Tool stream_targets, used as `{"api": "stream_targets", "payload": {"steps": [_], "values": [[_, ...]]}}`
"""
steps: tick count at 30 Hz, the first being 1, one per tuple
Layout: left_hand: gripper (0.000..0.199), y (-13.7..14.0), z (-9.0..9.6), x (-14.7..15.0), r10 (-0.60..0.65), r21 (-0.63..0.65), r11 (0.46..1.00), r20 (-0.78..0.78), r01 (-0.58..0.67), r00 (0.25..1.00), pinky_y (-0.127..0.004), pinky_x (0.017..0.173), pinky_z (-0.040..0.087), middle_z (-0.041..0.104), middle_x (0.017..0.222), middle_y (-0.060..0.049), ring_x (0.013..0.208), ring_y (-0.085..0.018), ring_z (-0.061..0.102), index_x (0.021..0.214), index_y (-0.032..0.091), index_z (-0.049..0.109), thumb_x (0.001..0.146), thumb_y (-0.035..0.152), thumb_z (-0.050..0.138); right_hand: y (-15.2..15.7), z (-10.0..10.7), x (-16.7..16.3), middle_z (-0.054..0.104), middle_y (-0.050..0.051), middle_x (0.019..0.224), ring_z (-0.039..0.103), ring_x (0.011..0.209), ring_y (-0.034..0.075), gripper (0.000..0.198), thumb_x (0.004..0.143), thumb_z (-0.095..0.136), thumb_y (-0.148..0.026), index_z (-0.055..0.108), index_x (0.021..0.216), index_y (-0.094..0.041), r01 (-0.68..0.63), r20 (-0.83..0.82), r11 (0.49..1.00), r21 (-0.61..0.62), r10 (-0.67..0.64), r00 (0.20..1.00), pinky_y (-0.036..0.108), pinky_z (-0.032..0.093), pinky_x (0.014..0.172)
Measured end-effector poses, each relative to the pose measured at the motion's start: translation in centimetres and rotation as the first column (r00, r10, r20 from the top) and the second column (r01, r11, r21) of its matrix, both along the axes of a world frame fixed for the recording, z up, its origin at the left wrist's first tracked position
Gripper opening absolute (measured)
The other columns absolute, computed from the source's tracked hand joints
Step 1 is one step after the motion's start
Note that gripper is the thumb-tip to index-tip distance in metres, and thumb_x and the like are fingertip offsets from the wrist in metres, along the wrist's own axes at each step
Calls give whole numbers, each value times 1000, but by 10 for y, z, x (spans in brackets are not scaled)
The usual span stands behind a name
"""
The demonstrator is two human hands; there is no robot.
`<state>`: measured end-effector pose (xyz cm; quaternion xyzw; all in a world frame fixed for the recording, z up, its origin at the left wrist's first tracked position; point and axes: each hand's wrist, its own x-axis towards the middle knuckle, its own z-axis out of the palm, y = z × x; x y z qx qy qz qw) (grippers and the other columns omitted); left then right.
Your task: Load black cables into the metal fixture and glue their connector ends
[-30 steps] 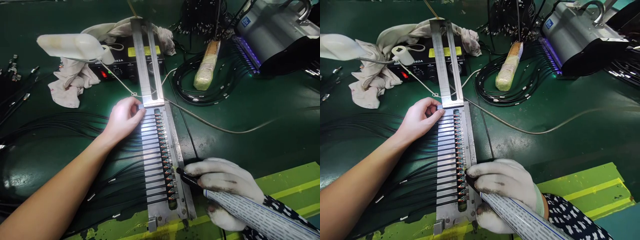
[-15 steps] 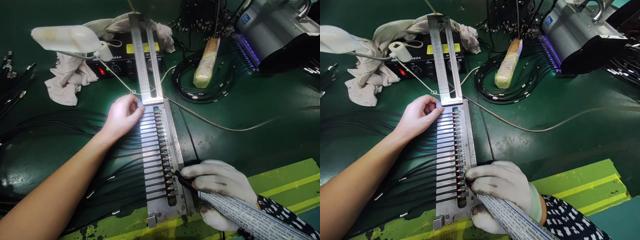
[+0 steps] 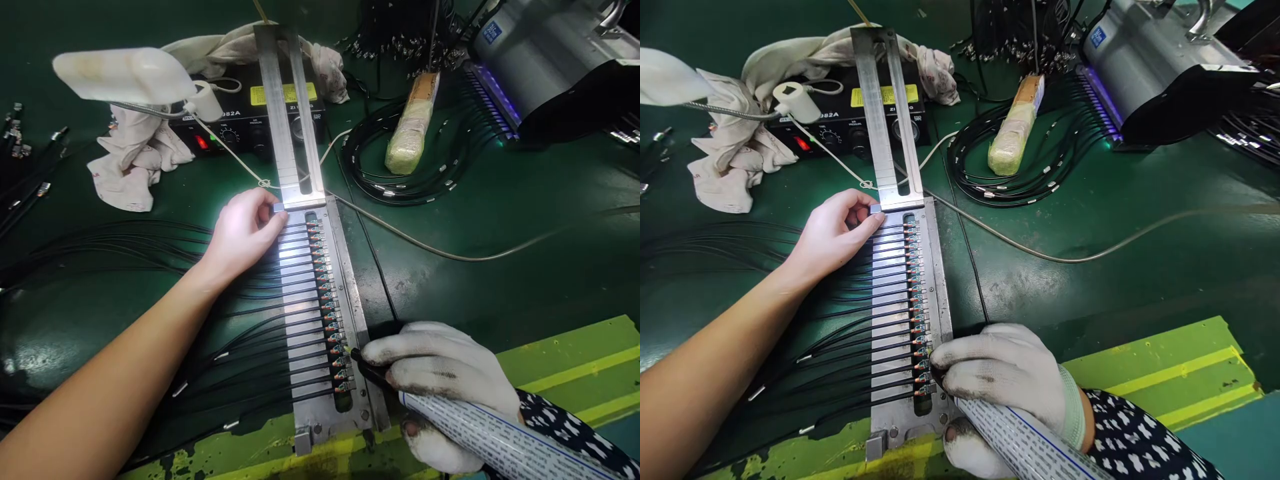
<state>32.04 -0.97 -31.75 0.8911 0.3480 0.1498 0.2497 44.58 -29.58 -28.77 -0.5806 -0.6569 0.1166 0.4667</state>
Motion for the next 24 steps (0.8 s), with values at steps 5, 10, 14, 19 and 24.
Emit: {"api": "stream_targets", "payload": {"steps": [5,10,14,19,24], "values": [[30,-1,1,0,7,-5,1000,-3,-7,1000,-25,63,35,56,76,-2,68,-12,46,94,16,62,83,44,55,1,-2,1,75,4,99,73,96,12,22,99,49,-35,61,91,-18,-8,1,1000,-8,8,1000,22,58,90],[30,-1,2,1,9,3,1000,-5,-9,1000,-24,63,35,56,76,-1,68,-12,47,92,16,61,83,43,55,0,-3,1,75,5,99,73,98,12,23,99,49,-35,61,92,-17,-11,-7,1000,-9,11,1000,23,57,92],[29,-1,1,0,8,3,1000,-4,-8,1000,-24,63,34,55,75,-1,66,-11,46,93,16,61,83,43,55,1,-2,1,75,4,98,73,97,11,25,100,48,-37,62,92,-17,-9,-13,1000,-9,9,1000,22,57,91],[30,-1,1,1,7,-5,1000,1,-7,1000,-24,63,34,56,75,-1,67,-12,45,93,16,62,83,44,55,2,-2,1,75,4,99,73,96,12,27,99,50,-40,62,90,-17,-2,-46,1000,-5,2,999,22,58,90],[32,-1,1,2,13,-9,1000,6,-13,1000,-24,63,34,55,75,-2,67,-12,45,94,16,62,82,45,55,3,-2,3,75,5,98,73,95,13,26,98,52,-39,62,90,-17,-10,-22,1000,-17,10,1000,23,59,88]]}}
